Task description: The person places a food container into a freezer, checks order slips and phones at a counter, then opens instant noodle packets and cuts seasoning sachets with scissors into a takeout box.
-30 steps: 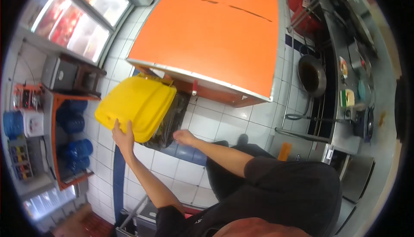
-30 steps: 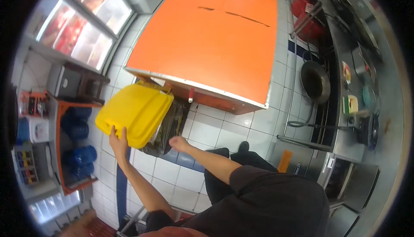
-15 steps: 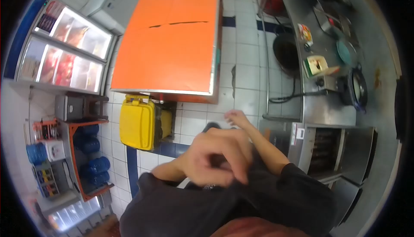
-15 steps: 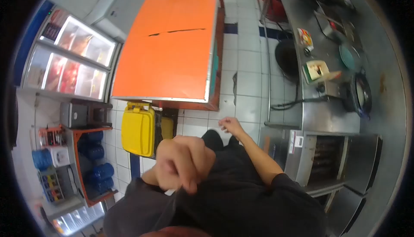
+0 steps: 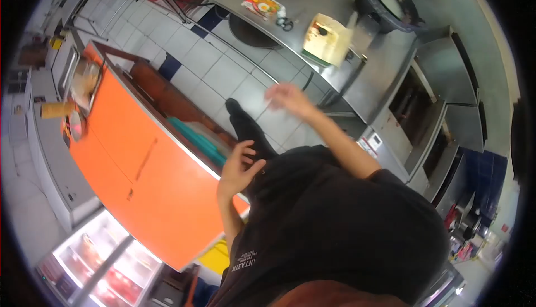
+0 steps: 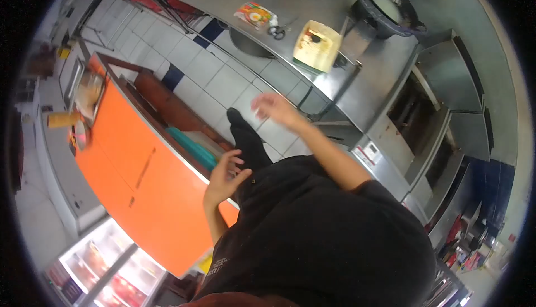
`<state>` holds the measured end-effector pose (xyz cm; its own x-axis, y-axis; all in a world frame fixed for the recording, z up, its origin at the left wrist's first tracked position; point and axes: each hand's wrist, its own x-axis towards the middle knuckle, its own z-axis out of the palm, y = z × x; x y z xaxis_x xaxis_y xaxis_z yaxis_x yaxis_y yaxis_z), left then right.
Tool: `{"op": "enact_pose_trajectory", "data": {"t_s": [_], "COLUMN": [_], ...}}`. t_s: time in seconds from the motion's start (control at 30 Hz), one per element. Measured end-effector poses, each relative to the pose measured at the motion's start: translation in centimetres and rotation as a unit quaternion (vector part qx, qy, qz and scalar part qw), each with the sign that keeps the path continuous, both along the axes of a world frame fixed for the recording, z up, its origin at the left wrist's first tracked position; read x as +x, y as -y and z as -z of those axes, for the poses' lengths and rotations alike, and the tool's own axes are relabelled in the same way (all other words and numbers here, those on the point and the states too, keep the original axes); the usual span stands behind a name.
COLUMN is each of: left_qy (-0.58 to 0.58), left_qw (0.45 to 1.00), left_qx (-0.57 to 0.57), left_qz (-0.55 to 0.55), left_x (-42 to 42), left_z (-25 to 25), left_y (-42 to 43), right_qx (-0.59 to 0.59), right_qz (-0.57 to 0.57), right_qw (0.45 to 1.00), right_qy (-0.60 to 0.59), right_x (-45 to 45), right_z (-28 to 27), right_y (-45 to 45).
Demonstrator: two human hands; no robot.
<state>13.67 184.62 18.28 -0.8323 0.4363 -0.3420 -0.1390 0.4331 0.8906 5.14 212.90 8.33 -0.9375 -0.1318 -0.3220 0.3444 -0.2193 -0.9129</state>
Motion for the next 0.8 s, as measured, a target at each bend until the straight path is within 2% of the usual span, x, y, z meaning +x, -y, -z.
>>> {"op": "enact_pose_trajectory", "data": {"t_s": [0.07,0.1,0.13,0.17,0.23,0.27,0.3,0.33,0.43,0.53,0.6,0.63,0.67,0.73,0.77,0.8], "left_qy": [0.048,0.096,0.091,0.080,-0.138,-0.103,-0.154,-0.175,-0.217,-0.272,-0.420,-0.468,-0.469,-0.524,-0.523,-0.417], "left_qw": [0.997,0.991,0.990,0.991,0.982,0.979,0.977,0.963,0.936,0.931,0.883,0.862,0.863,0.802,0.804,0.839], "left_qx": [0.006,0.015,0.019,0.019,-0.022,-0.034,0.026,-0.040,-0.091,-0.096,-0.087,-0.073,-0.077,-0.038,-0.042,-0.018], "left_qz": [0.054,0.091,0.108,0.102,0.129,0.172,0.147,0.200,0.263,0.226,0.189,0.181,0.170,0.282,0.279,0.349], "left_x": [-6.7,-9.7,-13.3,-17.3,-24.3,-29.1,-32.3,-36.5,-45.3,-50.9,-54.4,-56.5,-58.2,-59.9,-60.9,-61.6], "left_z": [3.8,4.7,4.9,5.1,6.3,4.7,7.1,5.3,6.0,6.5,8.4,12.7,12.7,12.0,11.1,9.7], "left_y": [2.4,3.3,3.4,3.6,3.0,2.0,0.4,-1.6,-9.5,-15.0,-18.0,-20.4,-20.6,-19.8,-19.4,-19.1], "right_qx": [0.055,0.092,0.129,0.073,0.035,-0.032,-0.093,-0.049,0.013,0.022,0.035,0.024,0.008,-0.026,-0.032,-0.035], "right_qz": [0.137,0.180,0.212,0.308,0.309,0.315,0.306,0.376,0.398,0.387,0.376,0.357,0.333,0.289,0.260,0.230], "right_qw": [0.989,0.979,0.968,0.945,0.942,0.939,0.937,0.908,0.903,0.915,0.921,0.930,0.940,0.953,0.960,0.967], "right_qy": [0.002,-0.010,-0.023,0.079,0.128,0.132,0.142,0.180,0.161,0.114,0.094,0.087,0.077,0.085,0.095,0.106], "right_x": [-9.6,-14.2,-18.2,-22.0,-27.6,-28.8,-31.0,-32.4,-33.1,-34.5,-34.6,-34.9,-35.6,-35.8,-36.1,-36.4], "right_z": [-1.5,-0.6,0.0,-0.3,4.0,6.6,10.0,11.4,5.2,2.3,1.0,0.4,0.0,-1.3,-2.6,-3.7], "right_y": [-0.8,-2.0,-3.1,-3.5,-6.6,-8.3,-10.2,-11.0,-7.3,-5.2,-5.2,-5.6,-6.0,-7.0,-6.9,-7.2]}}
